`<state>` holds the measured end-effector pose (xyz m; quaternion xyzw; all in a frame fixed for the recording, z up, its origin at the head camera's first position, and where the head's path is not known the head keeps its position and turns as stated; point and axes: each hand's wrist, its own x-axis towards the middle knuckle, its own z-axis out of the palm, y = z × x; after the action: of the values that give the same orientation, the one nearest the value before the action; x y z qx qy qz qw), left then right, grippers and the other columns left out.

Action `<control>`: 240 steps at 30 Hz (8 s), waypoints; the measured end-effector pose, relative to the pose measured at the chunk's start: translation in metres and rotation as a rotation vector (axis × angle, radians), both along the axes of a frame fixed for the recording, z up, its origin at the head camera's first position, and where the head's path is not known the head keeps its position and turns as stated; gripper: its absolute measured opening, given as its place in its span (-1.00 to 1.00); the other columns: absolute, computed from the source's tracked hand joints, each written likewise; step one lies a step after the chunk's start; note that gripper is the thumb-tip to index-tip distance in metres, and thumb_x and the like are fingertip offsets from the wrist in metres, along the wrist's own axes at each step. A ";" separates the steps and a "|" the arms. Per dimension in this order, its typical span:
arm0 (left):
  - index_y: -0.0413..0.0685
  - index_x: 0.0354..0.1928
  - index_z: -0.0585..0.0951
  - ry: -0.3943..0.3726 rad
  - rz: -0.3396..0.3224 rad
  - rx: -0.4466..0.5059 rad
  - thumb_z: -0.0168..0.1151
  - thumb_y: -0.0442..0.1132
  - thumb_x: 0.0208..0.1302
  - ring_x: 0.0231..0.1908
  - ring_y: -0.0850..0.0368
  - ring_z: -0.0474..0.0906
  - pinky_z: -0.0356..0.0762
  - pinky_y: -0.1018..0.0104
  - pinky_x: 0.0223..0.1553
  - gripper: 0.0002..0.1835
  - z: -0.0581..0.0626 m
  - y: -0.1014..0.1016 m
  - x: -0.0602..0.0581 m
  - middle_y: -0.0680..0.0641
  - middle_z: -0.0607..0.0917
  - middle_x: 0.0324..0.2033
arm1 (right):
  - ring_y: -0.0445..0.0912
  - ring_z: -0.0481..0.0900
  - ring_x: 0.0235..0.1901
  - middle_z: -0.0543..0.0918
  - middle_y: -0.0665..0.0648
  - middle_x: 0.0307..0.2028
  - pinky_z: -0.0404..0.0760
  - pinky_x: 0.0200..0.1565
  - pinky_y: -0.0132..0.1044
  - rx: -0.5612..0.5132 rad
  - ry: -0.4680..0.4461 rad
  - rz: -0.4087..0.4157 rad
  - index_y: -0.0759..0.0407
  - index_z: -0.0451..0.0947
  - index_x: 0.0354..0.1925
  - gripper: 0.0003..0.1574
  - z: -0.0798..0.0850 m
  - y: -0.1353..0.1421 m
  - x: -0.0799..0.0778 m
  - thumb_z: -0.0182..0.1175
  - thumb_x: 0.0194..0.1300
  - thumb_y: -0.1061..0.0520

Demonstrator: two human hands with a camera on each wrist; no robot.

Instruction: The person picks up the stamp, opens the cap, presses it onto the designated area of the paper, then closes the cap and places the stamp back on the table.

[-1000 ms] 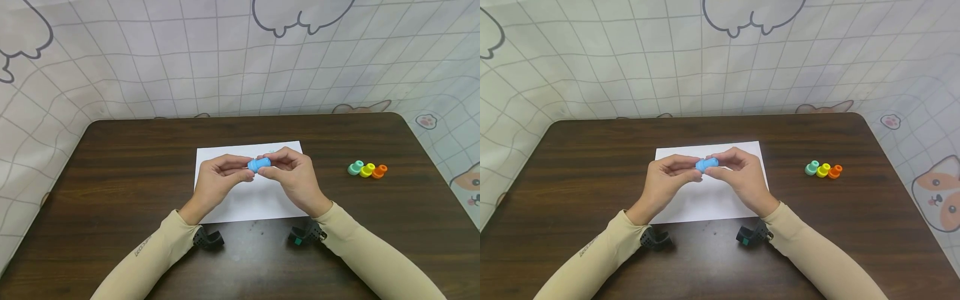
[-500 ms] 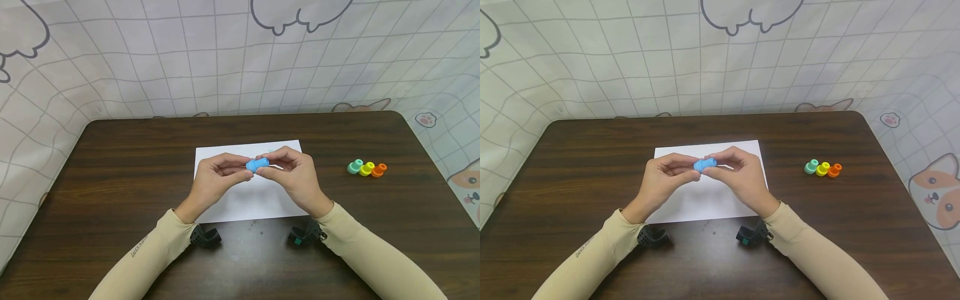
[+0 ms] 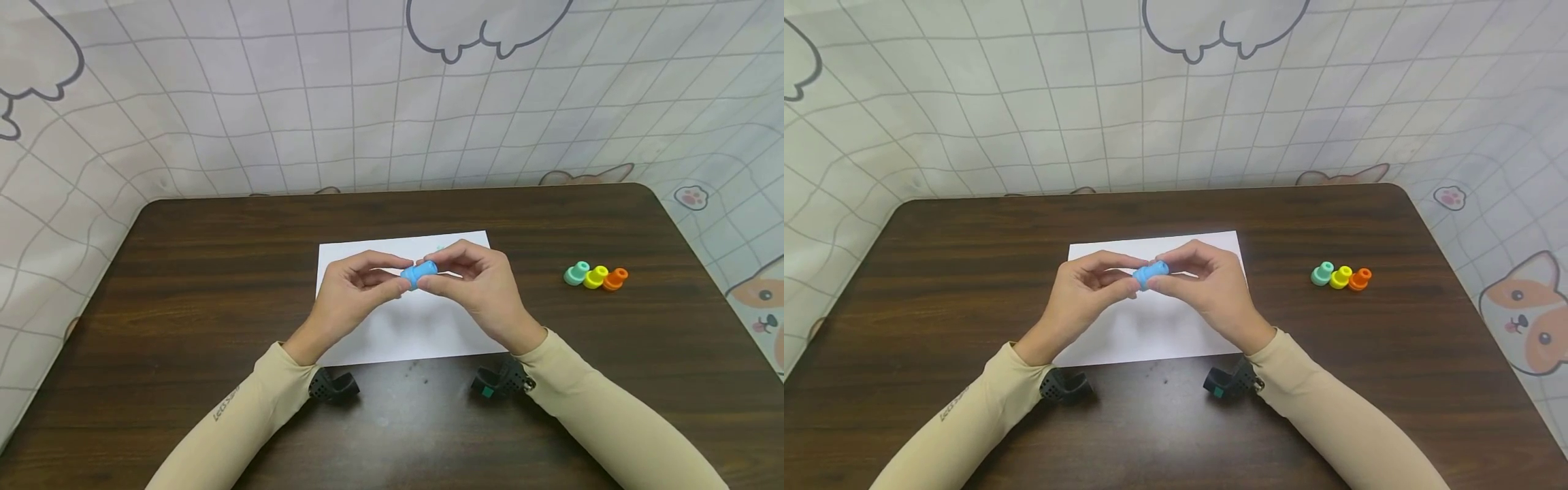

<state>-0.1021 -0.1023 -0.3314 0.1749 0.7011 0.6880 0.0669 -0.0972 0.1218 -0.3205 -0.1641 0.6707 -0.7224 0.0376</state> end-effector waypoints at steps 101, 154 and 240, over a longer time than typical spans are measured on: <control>-0.15 0.13 0.70 0.092 0.473 -0.429 0.50 -0.17 0.27 -0.21 0.55 0.75 0.64 0.71 -0.07 -0.58 -0.008 -0.175 -0.022 0.43 0.75 -0.23 | -0.70 0.55 -0.25 0.55 -0.68 -0.21 0.53 -0.31 -0.76 0.813 0.127 -0.520 0.01 0.72 0.13 -0.60 -0.021 0.192 -0.015 0.30 0.45 -0.11; -0.08 0.09 0.70 0.089 0.402 -0.758 0.46 -0.05 0.31 -0.30 0.82 0.49 0.49 0.87 -0.21 -0.60 -0.035 -0.185 -0.045 -0.26 0.79 0.03 | -0.80 0.47 -0.27 0.82 0.20 -0.06 0.45 -0.23 -0.87 0.977 0.130 -0.337 0.05 0.76 -0.02 -0.66 -0.027 0.188 -0.003 0.51 0.21 0.19; -0.09 -0.06 0.75 0.288 0.292 -0.320 0.34 -0.26 0.41 -0.14 0.49 0.74 0.71 0.56 -0.01 -0.86 -0.028 -0.067 -0.014 -0.12 0.85 -0.12 | -0.35 0.80 -0.24 0.79 -0.27 -0.20 0.76 -0.12 -0.52 0.460 0.151 -0.318 0.21 0.73 -0.02 -0.66 -0.022 0.126 -0.016 0.50 0.21 0.25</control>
<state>-0.1159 -0.1691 -0.3594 0.1551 0.8212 0.5387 -0.1066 -0.1130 0.2478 -0.3427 -0.0973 0.8351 -0.5339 -0.0899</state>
